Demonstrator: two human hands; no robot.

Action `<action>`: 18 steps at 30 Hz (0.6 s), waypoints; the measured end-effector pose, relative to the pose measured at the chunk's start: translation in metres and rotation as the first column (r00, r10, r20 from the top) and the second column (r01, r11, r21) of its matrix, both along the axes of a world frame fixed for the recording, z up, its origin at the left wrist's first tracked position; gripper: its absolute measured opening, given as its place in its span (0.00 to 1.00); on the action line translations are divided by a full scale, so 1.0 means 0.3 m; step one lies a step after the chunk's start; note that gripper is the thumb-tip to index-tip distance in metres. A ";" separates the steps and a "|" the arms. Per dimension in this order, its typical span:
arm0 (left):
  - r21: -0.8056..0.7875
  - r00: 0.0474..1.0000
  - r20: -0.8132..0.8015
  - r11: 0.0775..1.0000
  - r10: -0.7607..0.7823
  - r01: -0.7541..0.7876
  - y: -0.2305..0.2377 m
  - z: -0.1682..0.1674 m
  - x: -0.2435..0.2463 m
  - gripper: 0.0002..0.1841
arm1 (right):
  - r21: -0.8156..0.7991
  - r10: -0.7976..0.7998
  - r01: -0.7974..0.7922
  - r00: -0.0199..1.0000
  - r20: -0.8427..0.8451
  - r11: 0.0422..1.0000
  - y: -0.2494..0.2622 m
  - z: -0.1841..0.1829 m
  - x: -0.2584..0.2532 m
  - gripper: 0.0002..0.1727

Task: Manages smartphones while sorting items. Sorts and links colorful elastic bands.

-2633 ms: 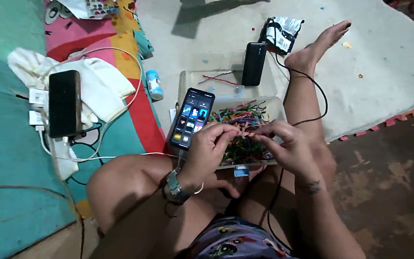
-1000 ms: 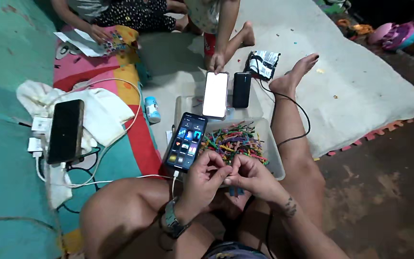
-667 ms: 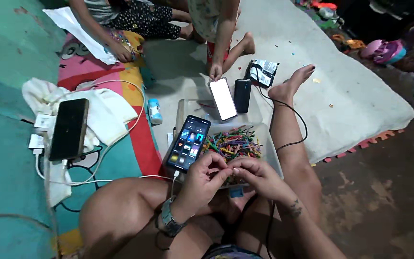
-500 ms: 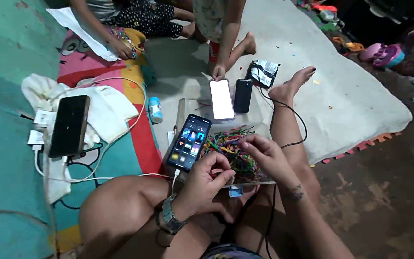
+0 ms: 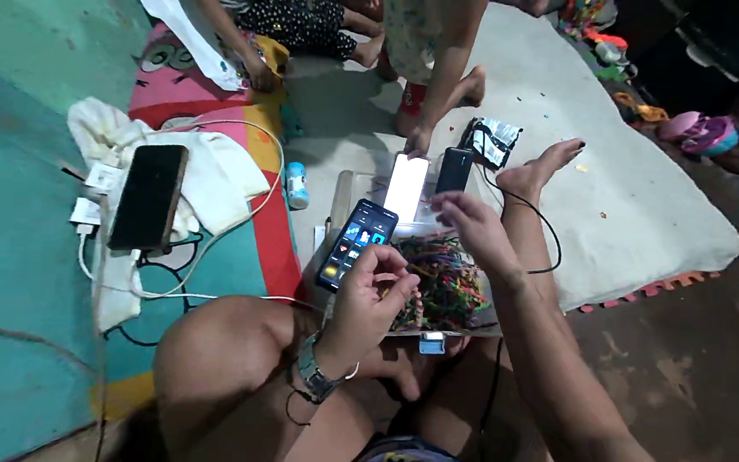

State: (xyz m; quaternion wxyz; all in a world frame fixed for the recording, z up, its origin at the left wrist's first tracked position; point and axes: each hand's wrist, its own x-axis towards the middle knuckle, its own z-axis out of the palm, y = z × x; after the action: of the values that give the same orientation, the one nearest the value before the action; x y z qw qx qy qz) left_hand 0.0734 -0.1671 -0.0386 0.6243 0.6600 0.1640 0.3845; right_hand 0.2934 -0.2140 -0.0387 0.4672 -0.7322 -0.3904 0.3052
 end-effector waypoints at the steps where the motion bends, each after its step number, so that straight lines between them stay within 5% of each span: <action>1: -0.001 1.000 -0.014 1.000 -0.007 0.007 0.000 -0.003 0.001 0.09 | -0.091 -0.063 0.063 0.998 0.002 0.994 0.062 -0.026 0.049 0.20; 4: 0.008 0.998 -0.060 1.000 -0.020 0.020 -0.001 -0.028 0.001 0.08 | -0.395 -0.187 0.106 0.967 -0.171 0.912 0.231 -0.122 0.169 0.23; 8: 0.011 0.992 -0.122 0.999 -0.042 0.043 -0.003 -0.045 -0.002 0.08 | -0.519 -0.408 0.132 0.786 -0.465 0.845 0.323 -0.182 0.205 0.19; 12: -0.001 0.986 -0.152 0.997 -0.074 0.075 -0.013 -0.033 -0.005 0.08 | -0.405 -0.224 0.000 0.832 -0.508 0.915 0.333 -0.206 0.185 0.26; 18: 0.003 0.982 -0.168 0.996 -0.086 0.088 -0.017 -0.038 -0.015 0.08 | -0.165 -0.234 0.193 0.930 -0.285 0.967 0.326 -0.142 0.162 0.19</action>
State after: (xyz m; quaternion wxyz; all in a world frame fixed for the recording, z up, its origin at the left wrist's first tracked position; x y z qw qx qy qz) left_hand 0.0689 -0.1722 -0.0500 0.6209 0.6998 0.1849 0.3009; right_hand 0.3421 -0.1161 -0.0813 0.5018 -0.7447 -0.2109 0.3863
